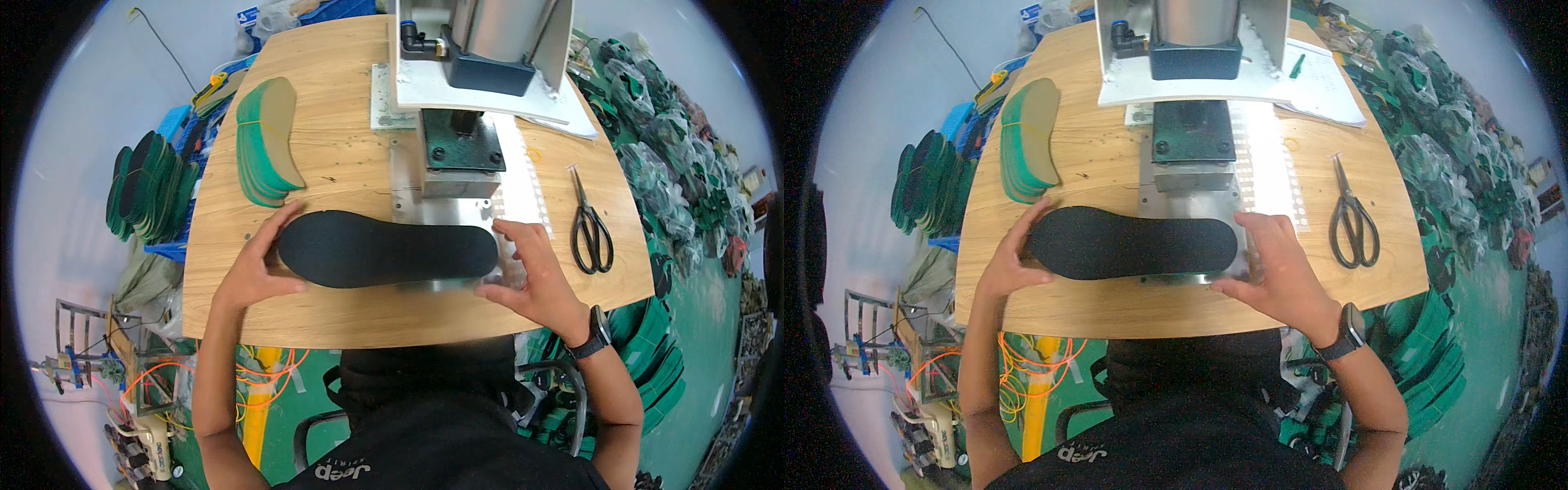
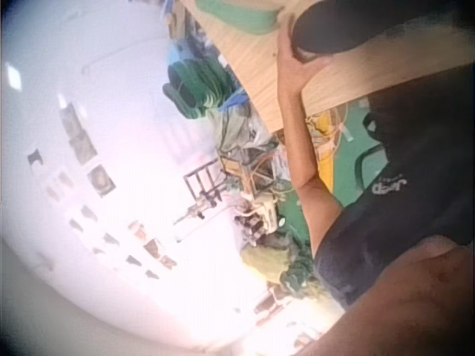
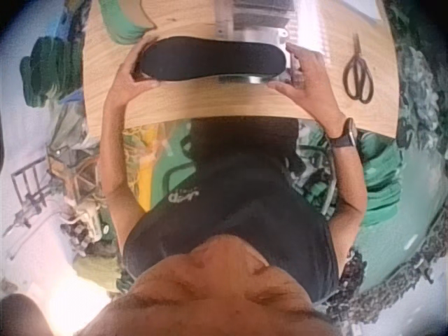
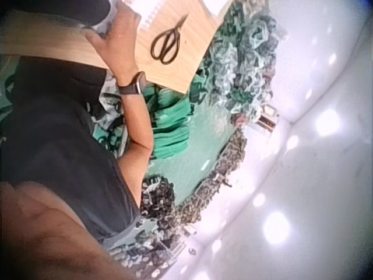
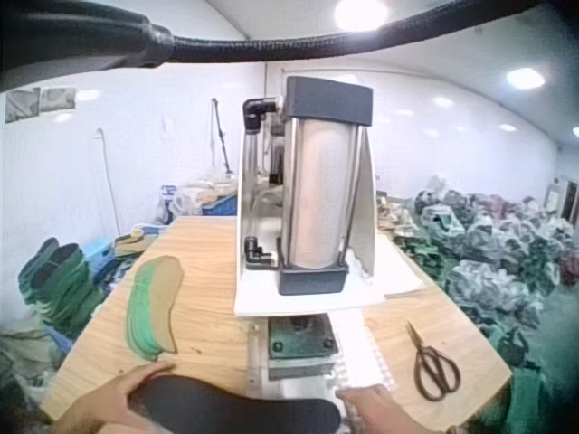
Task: The person removes a rubber band from a stack of shoe insoles and applies small circular stickers from a sheet to the heel area of each insole. They use shears to cut the sticker sheet into strips and handle the insoles one at a time, placing them into a pile on the wooden workbench.
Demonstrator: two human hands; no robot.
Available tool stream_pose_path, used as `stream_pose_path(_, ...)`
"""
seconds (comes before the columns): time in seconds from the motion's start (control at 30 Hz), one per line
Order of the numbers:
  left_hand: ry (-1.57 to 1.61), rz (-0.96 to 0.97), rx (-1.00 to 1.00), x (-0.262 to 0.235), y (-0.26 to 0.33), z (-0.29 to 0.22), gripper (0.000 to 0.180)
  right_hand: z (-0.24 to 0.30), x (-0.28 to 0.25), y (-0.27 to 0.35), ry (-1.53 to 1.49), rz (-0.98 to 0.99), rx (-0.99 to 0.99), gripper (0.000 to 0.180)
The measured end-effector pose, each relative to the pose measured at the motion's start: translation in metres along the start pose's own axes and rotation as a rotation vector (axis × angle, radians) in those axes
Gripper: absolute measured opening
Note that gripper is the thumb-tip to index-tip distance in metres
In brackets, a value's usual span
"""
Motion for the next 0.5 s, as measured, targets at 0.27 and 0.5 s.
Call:
stream_pose_path(0.27,-0.181,0.131,-0.013,-0.006,-0.01,-0.003,0.105,0.0,0.013,-0.005,0.024,0.014,-0.007,0.072)
stream_pose_path(0.5,0.133,-0.113,-0.025,-0.027,0.001,0.013,0.11,-0.019,0.017,0.004,0.023,0.007,0.068,0.076)
Point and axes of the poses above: each hand's wrist, its own y-axis away from the middle knuckle, its own x-axis out of the palm, z = x × y, the point moved 10 cm from there along -y, towards the middle knuckle, and after that the axes turned 11 degrees about x, right-handed, at the moved point
